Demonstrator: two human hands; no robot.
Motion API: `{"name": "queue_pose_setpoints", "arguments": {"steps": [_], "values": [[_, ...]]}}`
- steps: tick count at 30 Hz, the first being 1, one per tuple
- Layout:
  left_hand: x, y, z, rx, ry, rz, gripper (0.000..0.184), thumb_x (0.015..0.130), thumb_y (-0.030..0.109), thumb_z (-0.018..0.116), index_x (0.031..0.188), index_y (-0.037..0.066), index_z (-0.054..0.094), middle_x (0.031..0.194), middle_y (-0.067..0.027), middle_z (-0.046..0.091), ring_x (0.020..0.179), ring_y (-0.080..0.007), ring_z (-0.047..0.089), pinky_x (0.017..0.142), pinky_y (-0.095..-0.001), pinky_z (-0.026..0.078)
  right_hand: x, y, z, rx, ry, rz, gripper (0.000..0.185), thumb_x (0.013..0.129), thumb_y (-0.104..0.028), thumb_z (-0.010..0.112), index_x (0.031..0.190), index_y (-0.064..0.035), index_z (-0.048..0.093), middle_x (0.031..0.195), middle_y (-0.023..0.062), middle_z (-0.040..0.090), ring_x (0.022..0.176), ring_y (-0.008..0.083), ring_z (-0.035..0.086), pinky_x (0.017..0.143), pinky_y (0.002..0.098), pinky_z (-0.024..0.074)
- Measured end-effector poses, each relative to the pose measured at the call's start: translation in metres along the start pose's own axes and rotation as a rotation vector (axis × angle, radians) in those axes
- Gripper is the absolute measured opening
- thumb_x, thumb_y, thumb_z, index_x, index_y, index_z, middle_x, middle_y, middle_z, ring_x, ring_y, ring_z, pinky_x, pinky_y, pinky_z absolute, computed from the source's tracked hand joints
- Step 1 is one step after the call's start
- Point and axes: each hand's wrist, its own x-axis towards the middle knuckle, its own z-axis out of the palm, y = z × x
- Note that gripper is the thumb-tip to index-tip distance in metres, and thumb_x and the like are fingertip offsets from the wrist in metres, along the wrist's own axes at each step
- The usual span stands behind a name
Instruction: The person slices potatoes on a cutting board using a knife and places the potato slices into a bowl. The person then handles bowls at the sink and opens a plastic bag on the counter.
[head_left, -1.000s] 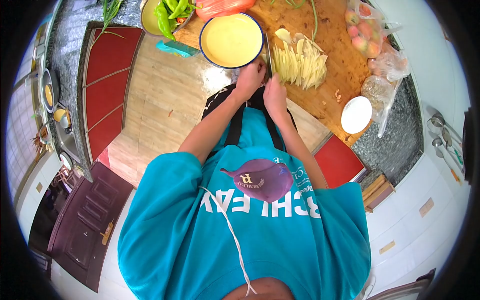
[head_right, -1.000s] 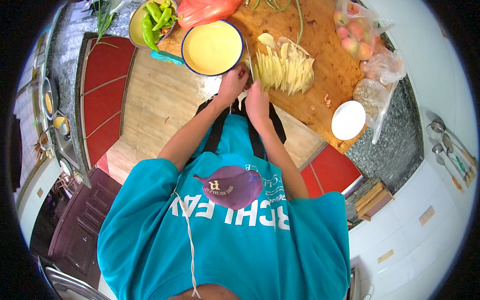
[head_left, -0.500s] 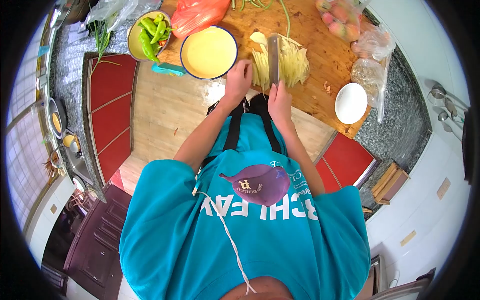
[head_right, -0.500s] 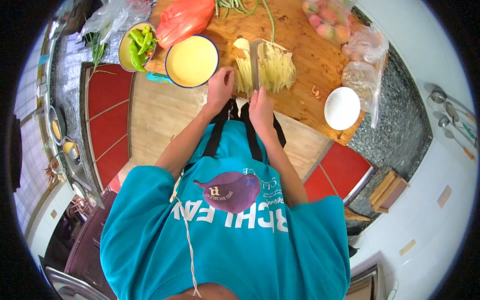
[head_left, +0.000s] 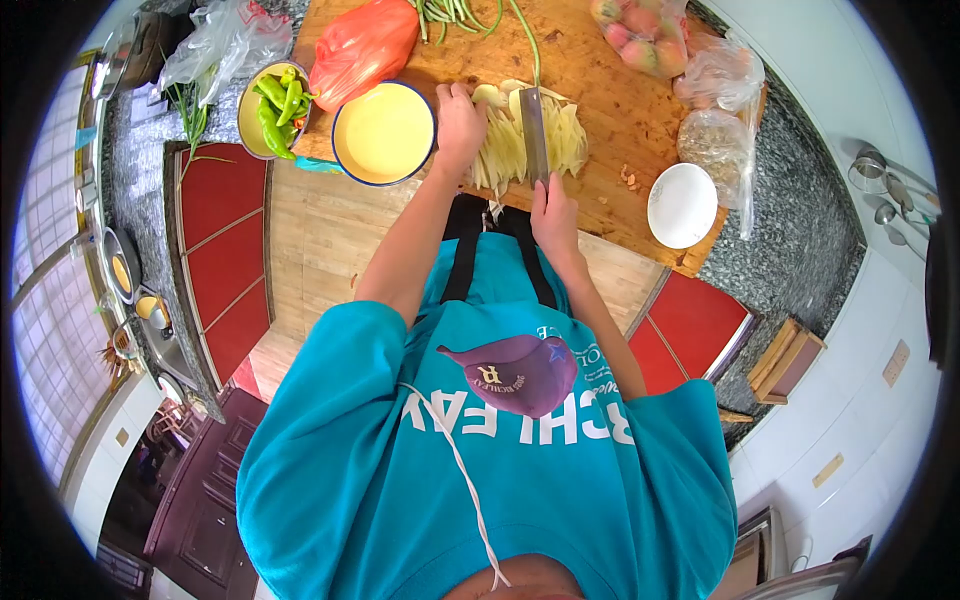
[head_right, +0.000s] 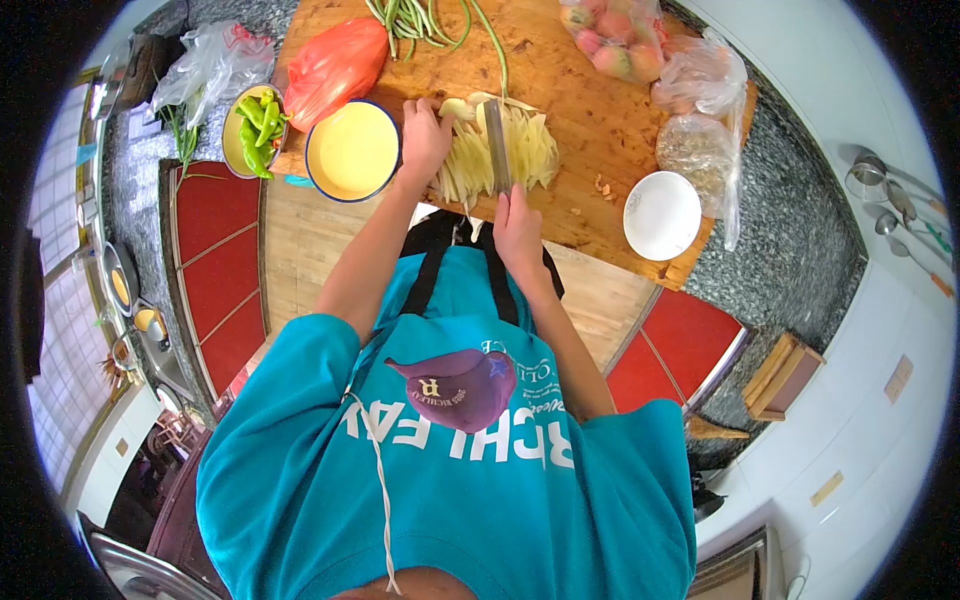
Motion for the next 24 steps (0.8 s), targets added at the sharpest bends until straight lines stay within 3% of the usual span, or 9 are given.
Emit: {"name": "queue_pose_setpoints", "arguments": {"steps": [3,6,10,12,16,19,24], "values": [[0.003,0.001,-0.001,0.075,0.047,0.109,0.030,0.084,0.014,0.072,0.102,-0.005,0.059,0.101,-0.0254,0.063,0.095,-0.0408,0.063,0.083,-0.0457,0.051,-0.001,0.001,0.000,-0.013,0.007,-0.015,0.014,0.099,-0.013,0.052,0.097,0.0000,0.048,0.069,0.0283,0.058,0.063,0.0502,0.056,0.052,0.0553,0.0398],[0.005,0.003,-0.006,-0.097,-0.007,0.019,0.026,0.084,0.014,0.072,0.097,-0.005,0.061,0.088,-0.0212,0.069,0.083,-0.0367,0.068,0.076,-0.0424,0.054,-0.001,0.000,0.001,0.006,0.024,-0.022,0.014,0.099,-0.013,0.052,0.097,0.0001,0.048,0.070,0.0279,0.058,0.064,0.0500,0.056,0.053,0.0555,0.0398],[-0.007,0.016,-0.021,-0.195,-0.064,0.022,0.020,0.084,0.010,0.071,0.094,-0.004,0.060,0.082,-0.0203,0.068,0.073,-0.0354,0.067,0.068,-0.0425,0.053,-0.014,0.003,0.003,0.004,0.085,0.016,0.015,0.099,-0.014,0.053,0.095,-0.0009,0.048,0.070,0.0275,0.058,0.065,0.0499,0.056,0.052,0.0552,0.0395],[-0.018,0.022,-0.026,-0.296,0.024,0.042,0.020,0.085,0.011,0.071,0.096,-0.004,0.062,0.076,-0.0175,0.067,0.066,-0.0296,0.067,0.063,-0.0376,0.052,-0.024,0.006,0.002,-0.012,0.090,0.053,0.015,0.099,-0.015,0.053,0.094,-0.0016,0.048,0.070,0.0274,0.058,0.065,0.0497,0.057,0.052,0.0547,0.0396],[-0.037,0.028,-0.035,-0.414,-0.082,-0.070,0.019,0.090,0.012,0.068,0.098,-0.005,0.065,0.072,-0.0162,0.067,0.061,-0.0217,0.064,0.060,-0.0337,0.051,-0.041,0.016,0.001,-0.027,0.141,0.087,0.017,0.099,-0.016,0.054,0.091,-0.0030,0.047,0.068,0.0268,0.057,0.064,0.0487,0.056,0.051,0.0532,0.0399],[-0.052,0.029,-0.034,-0.321,-0.212,0.013,0.020,0.091,0.014,0.066,0.098,-0.005,0.065,0.072,-0.0163,0.067,0.062,-0.0221,0.065,0.061,-0.0337,0.051,-0.045,0.027,-0.011,0.047,0.086,0.159,0.018,0.099,-0.016,0.054,0.089,-0.0034,0.047,0.067,0.0260,0.057,0.062,0.0478,0.056,0.050,0.0523,0.0399],[-0.097,0.043,-0.001,-0.300,-0.278,-0.050,0.024,0.089,0.018,0.069,0.096,-0.004,0.068,0.072,-0.0188,0.066,0.061,-0.0264,0.064,0.060,-0.0360,0.050,-0.045,0.047,-0.053,0.000,0.047,-0.006,0.018,0.099,-0.016,0.054,0.089,-0.0037,0.047,0.066,0.0253,0.056,0.062,0.0478,0.057,0.051,0.0519,0.0401]]}}
